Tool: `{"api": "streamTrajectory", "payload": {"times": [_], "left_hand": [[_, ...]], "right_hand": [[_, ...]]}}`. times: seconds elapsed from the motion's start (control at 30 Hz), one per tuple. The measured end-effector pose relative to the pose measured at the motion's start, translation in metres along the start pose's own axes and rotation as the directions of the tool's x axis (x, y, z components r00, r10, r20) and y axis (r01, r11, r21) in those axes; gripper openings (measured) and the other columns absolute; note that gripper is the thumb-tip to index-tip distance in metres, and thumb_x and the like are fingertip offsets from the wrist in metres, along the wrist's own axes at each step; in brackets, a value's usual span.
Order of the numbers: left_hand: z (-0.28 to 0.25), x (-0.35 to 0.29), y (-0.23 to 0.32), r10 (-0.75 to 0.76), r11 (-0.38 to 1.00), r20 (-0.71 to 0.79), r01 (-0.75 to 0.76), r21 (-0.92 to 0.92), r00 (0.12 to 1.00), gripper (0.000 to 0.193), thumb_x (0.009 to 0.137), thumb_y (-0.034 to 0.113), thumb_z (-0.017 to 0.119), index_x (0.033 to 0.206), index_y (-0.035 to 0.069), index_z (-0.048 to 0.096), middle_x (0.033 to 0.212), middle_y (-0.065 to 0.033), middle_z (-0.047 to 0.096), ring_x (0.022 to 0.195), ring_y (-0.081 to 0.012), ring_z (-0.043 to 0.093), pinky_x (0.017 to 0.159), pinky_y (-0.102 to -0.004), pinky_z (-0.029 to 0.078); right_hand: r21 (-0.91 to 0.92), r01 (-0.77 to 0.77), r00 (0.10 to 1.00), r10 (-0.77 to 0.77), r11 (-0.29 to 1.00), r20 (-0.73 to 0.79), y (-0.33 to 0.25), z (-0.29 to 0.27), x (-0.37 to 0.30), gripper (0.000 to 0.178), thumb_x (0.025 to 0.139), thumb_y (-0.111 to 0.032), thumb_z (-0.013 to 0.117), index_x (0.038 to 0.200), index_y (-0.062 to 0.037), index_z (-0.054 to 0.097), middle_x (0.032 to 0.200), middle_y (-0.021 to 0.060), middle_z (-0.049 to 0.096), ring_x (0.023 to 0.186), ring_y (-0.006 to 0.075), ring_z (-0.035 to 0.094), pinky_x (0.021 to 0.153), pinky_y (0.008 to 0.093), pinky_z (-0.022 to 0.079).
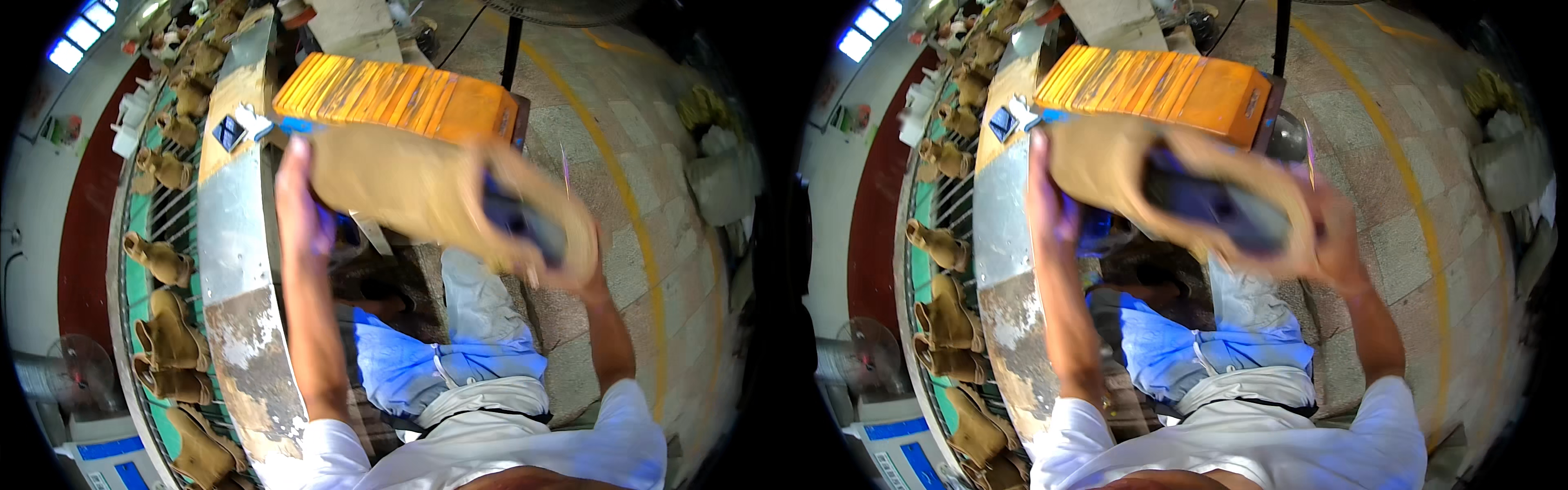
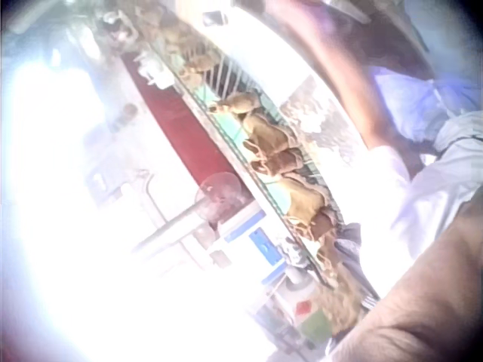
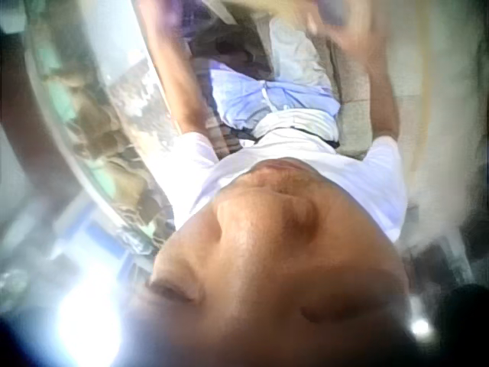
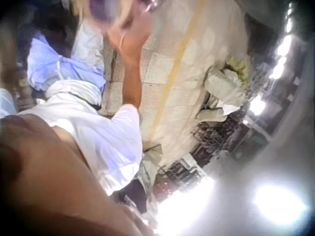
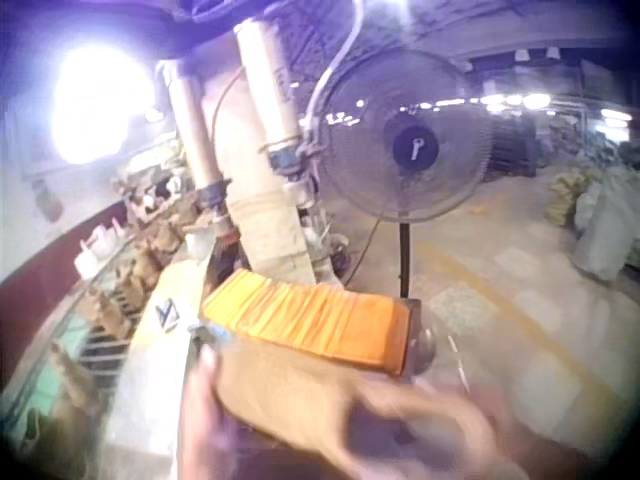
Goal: The person applies a liquid or adhesive along the seam of a boot using a precise applicator, then places the boot into a machine press, and finally retrieves another boot from an assembly line conveyor.
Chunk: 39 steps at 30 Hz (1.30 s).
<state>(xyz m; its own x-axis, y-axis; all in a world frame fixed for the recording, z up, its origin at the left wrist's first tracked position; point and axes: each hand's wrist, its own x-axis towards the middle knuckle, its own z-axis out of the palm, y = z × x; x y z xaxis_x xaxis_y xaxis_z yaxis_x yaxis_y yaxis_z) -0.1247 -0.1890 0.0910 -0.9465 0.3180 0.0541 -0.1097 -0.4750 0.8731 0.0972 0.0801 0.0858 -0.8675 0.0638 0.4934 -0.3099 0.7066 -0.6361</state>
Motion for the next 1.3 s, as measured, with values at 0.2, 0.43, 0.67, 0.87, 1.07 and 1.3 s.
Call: {"api": "streamTrajectory", "payload": {"times": [0.2, 0.43, 0.67, 0.87, 1.07, 1.3], "left_hand": [[0.001, 0.21, 0.055, 0.214, 0.777, 0.146, -0.259, 0.573, 0.966, 0.07, 0.104, 0.059, 0.053, 0.129, -0.006, 0.067, 0.12, -0.0172, 0.073, 0.109, -0.0258, 0.068, 0.101, -0.0366, 0.05], [-0.001, 0.21, 0.045, 0.054, 0.5, 0.065, -0.084, 0.862, 0.996, 0.069, 0.104, 0.059, 0.051, 0.132, 0.0, 0.069, 0.125, -0.0147, 0.071, 0.113, -0.0238, 0.065, 0.102, -0.0361, 0.048], [-0.009, 0.231, 0.049, -0.048, 0.708, 0.128, -0.057, 0.704, 0.991, 0.054, 0.11, 0.042, 0.052, 0.142, -0.001, 0.06, 0.141, -0.0129, 0.063, 0.125, -0.022, 0.062, 0.11, -0.0363, 0.047], [-0.01, 0.228, 0.055, -0.115, 0.732, 0.236, -0.079, 0.677, 0.965, 0.049, 0.114, 0.036, 0.039, 0.142, 0.003, 0.062, 0.143, -0.011, 0.061, 0.13, -0.0208, 0.058, 0.113, -0.0362, 0.044], [-0.051, 0.265, 0.051, -0.1, 0.835, 0.181, -0.016, 0.55, 0.978, 0.034, 0.109, 0.029, 0.057, 0.127, 0.002, 0.068, 0.123, -0.0092, 0.072, 0.107, -0.0185, 0.071, 0.097, -0.0357, 0.057], [-0.082, 0.276, 0.056, -0.153, 0.781, 0.143, 0.031, 0.624, 0.978, 0.032, 0.108, 0.031, 0.059, 0.118, 0.003, 0.071, 0.109, -0.0049, 0.075, 0.091, -0.0146, 0.069, 0.084, -0.0309, 0.056]], "right_hand": [[0.218, -0.036, 0.981, 0.076, 0.975, -0.177, 0.06, 0.025, 0.153, 0.081, 0.071, -0.036, 0.096, 0.134, 0.0026, 0.065, 0.122, 0.0155, 0.074, 0.112, 0.0214, 0.071, 0.098, 0.0373, 0.056], [0.152, -0.146, 0.973, 0.17, 0.977, -0.154, 0.067, 0.044, 0.147, 0.084, 0.069, -0.043, 0.095, 0.134, 0.001, 0.066, 0.122, 0.0186, 0.074, 0.113, 0.028, 0.072, 0.1, 0.038, 0.055], [0.081, -0.074, 0.966, 0.092, 0.994, -0.242, 0.077, 0.049, 0.158, 0.084, 0.071, -0.059, 0.087, 0.133, -0.006, 0.067, 0.115, 0.0204, 0.075, 0.107, 0.0371, 0.072, 0.096, 0.0453, 0.055], [0.041, -0.073, 0.963, 0.081, 0.996, -0.258, 0.078, 0.052, 0.159, 0.079, 0.074, -0.064, 0.082, 0.131, -0.0109, 0.07, 0.11, 0.0201, 0.076, 0.104, 0.0403, 0.072, 0.094, 0.0487, 0.056], [0.089, -0.082, 0.968, 0.1, 0.993, -0.23, 0.077, 0.051, 0.16, 0.076, 0.075, -0.06, 0.083, 0.132, -0.0101, 0.07, 0.113, 0.0202, 0.076, 0.106, 0.0382, 0.073, 0.096, 0.0464, 0.056], [0.09, -0.099, 0.979, 0.113, 0.991, -0.169, 0.081, 0.048, 0.164, 0.075, 0.076, -0.054, 0.084, 0.131, -0.0059, 0.07, 0.112, 0.0187, 0.077, 0.104, 0.0302, 0.074, 0.096, 0.0399, 0.056]]}}
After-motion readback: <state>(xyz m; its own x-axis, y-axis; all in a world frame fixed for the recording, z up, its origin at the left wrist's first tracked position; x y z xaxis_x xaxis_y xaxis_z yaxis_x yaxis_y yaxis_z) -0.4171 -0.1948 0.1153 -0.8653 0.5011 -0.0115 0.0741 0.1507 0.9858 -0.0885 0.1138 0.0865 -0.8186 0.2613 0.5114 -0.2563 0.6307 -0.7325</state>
